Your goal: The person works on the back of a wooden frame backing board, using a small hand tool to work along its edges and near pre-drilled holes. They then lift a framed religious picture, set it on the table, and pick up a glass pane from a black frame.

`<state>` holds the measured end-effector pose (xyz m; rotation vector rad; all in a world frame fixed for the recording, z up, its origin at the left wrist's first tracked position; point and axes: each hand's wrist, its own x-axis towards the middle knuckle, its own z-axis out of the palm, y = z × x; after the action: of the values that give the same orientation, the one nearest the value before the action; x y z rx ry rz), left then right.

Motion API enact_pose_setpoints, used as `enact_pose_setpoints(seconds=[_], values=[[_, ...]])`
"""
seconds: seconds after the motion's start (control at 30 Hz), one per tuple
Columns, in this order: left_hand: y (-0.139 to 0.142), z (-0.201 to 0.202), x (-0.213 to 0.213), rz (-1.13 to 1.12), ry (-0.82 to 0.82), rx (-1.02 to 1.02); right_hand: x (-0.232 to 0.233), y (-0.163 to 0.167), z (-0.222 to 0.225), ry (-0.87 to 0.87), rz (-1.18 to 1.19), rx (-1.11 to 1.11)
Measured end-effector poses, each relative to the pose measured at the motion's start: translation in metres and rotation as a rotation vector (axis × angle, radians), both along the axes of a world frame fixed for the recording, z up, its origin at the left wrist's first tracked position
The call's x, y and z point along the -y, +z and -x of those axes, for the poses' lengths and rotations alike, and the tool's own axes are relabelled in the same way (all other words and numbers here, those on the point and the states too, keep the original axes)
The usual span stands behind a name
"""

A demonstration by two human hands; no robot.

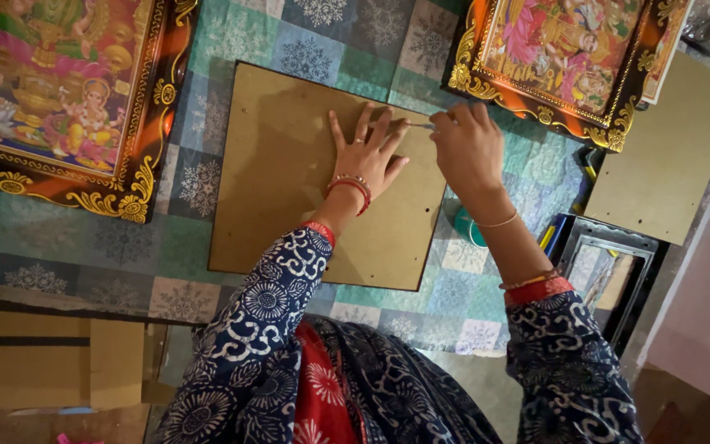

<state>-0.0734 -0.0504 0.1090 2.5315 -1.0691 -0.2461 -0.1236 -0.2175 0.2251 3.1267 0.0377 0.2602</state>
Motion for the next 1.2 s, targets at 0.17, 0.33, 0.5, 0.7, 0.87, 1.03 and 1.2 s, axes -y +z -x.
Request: enact_pose_setpoints(seconds=[0.17, 0.33, 0.5, 0.7, 0.87, 1.03, 1.2], values=[[-0.005, 0.003, 0.000, 0.028, 0.016, 0.018, 0.002, -0.004, 0.000, 0.020, 0.053, -0.026], [-0.010, 0.004, 0.003, 0.038, 0.029, 0.069, 0.004, -0.008, -0.008, 0.047, 0.152, -0.051], [-0.013, 0.006, 0.003, 0.047, 0.034, 0.086, 0.010, -0.004, -0.016, 0.089, 0.163, -0.113], [-0.018, 0.006, 0.001, 0.077, 0.042, 0.105, 0.008, 0.003, -0.017, 0.052, 0.083, -0.153], [-0.020, 0.007, 0.000, 0.084, 0.030, 0.112, 0.000, 0.004, -0.011, 0.032, 0.123, -0.099], [-0.019, 0.007, 0.001, 0.072, 0.035, 0.105, -0.001, 0.005, -0.008, 0.013, 0.112, -0.077], [-0.018, 0.006, 0.001, 0.077, 0.041, 0.076, 0.000, 0.004, -0.007, 0.008, 0.066, -0.052]])
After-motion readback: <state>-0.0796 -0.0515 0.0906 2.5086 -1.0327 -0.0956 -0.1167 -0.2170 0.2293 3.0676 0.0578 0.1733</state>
